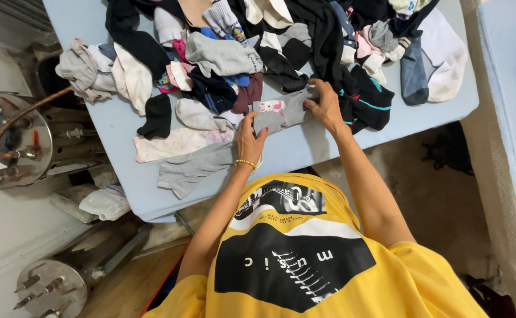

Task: The person sorts through a pile of socks on a table, picking up individual socks, pairing them, and folding or rolling them together before setting them aside.

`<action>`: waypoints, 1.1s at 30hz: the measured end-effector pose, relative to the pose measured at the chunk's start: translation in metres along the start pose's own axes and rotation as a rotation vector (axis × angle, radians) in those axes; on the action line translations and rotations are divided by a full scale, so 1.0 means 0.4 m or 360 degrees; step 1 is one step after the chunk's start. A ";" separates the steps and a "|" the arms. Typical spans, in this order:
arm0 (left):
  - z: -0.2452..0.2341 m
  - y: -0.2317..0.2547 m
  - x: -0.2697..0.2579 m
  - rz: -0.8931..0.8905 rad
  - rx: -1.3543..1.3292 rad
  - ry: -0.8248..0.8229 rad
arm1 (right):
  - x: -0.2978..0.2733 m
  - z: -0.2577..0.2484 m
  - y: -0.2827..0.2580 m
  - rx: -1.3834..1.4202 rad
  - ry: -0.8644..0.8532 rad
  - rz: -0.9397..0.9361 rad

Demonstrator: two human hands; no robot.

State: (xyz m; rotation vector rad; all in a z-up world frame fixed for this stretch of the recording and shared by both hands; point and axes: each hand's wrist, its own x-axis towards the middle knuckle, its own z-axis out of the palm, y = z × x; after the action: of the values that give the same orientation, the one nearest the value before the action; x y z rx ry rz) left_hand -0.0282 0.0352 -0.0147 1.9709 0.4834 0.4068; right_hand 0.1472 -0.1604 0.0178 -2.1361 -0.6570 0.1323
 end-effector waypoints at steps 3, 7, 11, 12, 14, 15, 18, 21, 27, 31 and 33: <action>0.020 0.003 0.004 -0.0243 -0.0074 0.0064 | -0.005 -0.008 -0.020 -0.0081 -0.0011 0.0131; 0.014 0.002 0.013 -0.0030 -0.0148 -0.0003 | 0.003 -0.018 -0.032 0.0275 0.0009 0.0392; -0.011 0.011 -0.009 0.0251 0.0010 -0.0070 | 0.010 -0.007 -0.025 0.0223 0.0066 0.0152; -0.013 0.018 -0.012 0.0237 0.0080 -0.0080 | 0.014 -0.002 -0.025 0.0087 0.0063 0.0042; -0.009 0.038 -0.018 0.0095 0.0172 -0.0107 | 0.019 0.005 -0.030 -0.0187 0.0058 -0.0180; -0.004 0.049 -0.017 0.0027 0.0217 -0.0120 | 0.018 0.009 -0.034 -0.0290 0.0129 -0.0225; 0.017 0.069 -0.021 0.0337 0.0695 -0.0019 | -0.025 0.035 -0.054 -0.0511 0.0268 -0.0310; 0.040 0.055 -0.002 0.0851 0.1354 -0.0230 | -0.082 0.073 -0.069 -0.0578 0.0092 -0.0422; 0.063 0.025 0.039 0.0466 0.1210 -0.0581 | -0.092 0.077 -0.081 -0.0716 -0.0532 -0.0523; 0.045 0.015 0.034 0.0490 0.1146 -0.0575 | -0.094 0.071 -0.072 -0.0762 -0.0590 -0.0544; 0.031 0.005 0.010 0.0639 0.1058 -0.0332 | -0.107 0.076 -0.048 -0.0769 -0.0609 -0.0621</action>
State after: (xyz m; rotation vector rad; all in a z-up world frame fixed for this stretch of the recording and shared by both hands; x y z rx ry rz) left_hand -0.0184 0.0267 -0.0177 2.7370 0.0778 0.3005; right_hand 0.0927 -0.1506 0.0082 -2.4067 -1.4374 0.1844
